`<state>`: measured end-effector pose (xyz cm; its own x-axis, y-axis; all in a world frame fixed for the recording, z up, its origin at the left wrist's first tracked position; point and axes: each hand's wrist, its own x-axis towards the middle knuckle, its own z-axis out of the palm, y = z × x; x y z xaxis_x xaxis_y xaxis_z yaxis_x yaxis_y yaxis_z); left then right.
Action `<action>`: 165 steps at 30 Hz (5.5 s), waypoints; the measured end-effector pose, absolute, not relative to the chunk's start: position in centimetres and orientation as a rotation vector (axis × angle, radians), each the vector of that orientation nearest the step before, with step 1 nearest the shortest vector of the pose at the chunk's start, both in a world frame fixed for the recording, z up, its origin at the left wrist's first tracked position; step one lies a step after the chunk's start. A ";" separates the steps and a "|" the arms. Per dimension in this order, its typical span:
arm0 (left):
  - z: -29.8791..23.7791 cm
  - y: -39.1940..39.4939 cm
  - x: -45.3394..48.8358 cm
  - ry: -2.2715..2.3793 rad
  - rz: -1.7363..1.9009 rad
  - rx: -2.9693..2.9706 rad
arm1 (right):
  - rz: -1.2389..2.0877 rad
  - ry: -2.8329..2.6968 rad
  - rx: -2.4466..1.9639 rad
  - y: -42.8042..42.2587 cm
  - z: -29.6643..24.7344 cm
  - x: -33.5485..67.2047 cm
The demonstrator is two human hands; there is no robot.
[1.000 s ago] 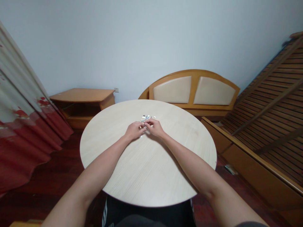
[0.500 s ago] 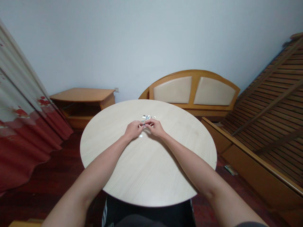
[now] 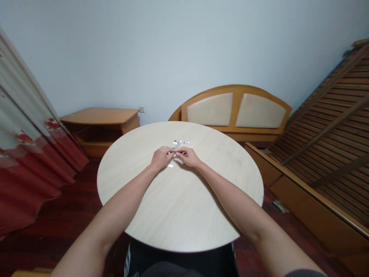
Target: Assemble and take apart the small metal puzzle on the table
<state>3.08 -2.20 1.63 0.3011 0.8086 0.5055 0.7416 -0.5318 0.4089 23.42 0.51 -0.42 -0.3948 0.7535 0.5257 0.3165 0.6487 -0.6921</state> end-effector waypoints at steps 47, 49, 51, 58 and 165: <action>1.7 -2.4 3.3 1.445 1.092 2.402 | 0.280 -2.088 -0.824 0.8 -0.3 24.2; 1.7 -2.4 3.3 1.443 1.090 2.403 | 0.288 -2.089 -0.823 0.8 -0.2 24.2; 1.7 -2.4 3.3 1.443 1.087 2.402 | 0.286 -2.091 -0.820 0.8 -0.2 24.2; 1.6 -2.2 3.3 1.451 1.077 2.413 | 0.257 -2.093 -0.821 1.0 -0.5 24.2; 2.4 -2.0 1.4 1.547 0.612 2.276 | 0.204 -1.803 -1.082 3.8 -1.9 31.1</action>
<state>1.42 -2.03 2.38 0.3216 0.9320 0.1675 0.7946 -0.3618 0.4876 31.11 3.81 -1.88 -0.1185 0.7452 0.6562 0.5799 0.5884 -0.5635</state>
